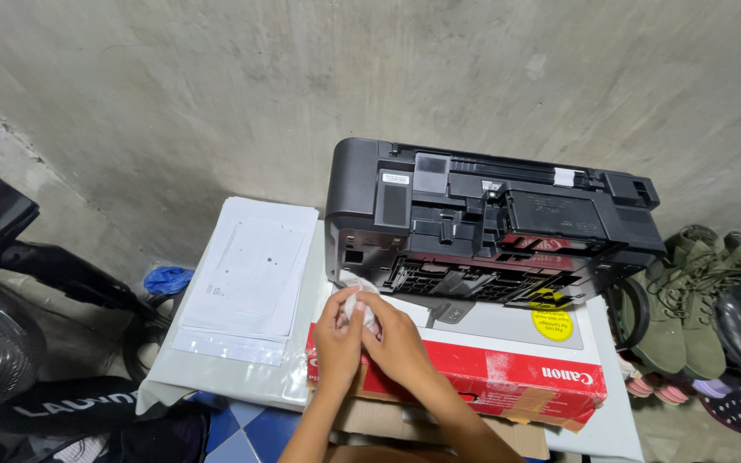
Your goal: The person wipes the exterior and interior surfaces of a Canon PIXMA printer with a white cloth. They open and close the scanner lid, rotate the printer to access different sides, and clean the top, front, and bottom surfaces.
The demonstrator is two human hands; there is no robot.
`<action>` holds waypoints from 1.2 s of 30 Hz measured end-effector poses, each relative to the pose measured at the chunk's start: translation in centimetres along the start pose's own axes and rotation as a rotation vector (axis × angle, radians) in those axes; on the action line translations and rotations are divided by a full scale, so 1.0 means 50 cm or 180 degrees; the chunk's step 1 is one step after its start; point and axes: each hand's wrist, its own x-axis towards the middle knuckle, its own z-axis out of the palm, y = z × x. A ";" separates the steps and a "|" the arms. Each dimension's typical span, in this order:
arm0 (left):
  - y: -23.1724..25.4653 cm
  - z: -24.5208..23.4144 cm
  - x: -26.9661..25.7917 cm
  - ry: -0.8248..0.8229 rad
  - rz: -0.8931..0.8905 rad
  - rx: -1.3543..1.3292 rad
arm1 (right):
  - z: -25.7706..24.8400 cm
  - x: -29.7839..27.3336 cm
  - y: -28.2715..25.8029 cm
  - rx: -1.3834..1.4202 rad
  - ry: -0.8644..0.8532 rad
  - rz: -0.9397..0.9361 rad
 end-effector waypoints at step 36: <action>0.014 0.063 0.121 -0.0992 -0.0446 -0.0122 | -0.447 0.160 -0.007 -0.2007 0.2169 0.0150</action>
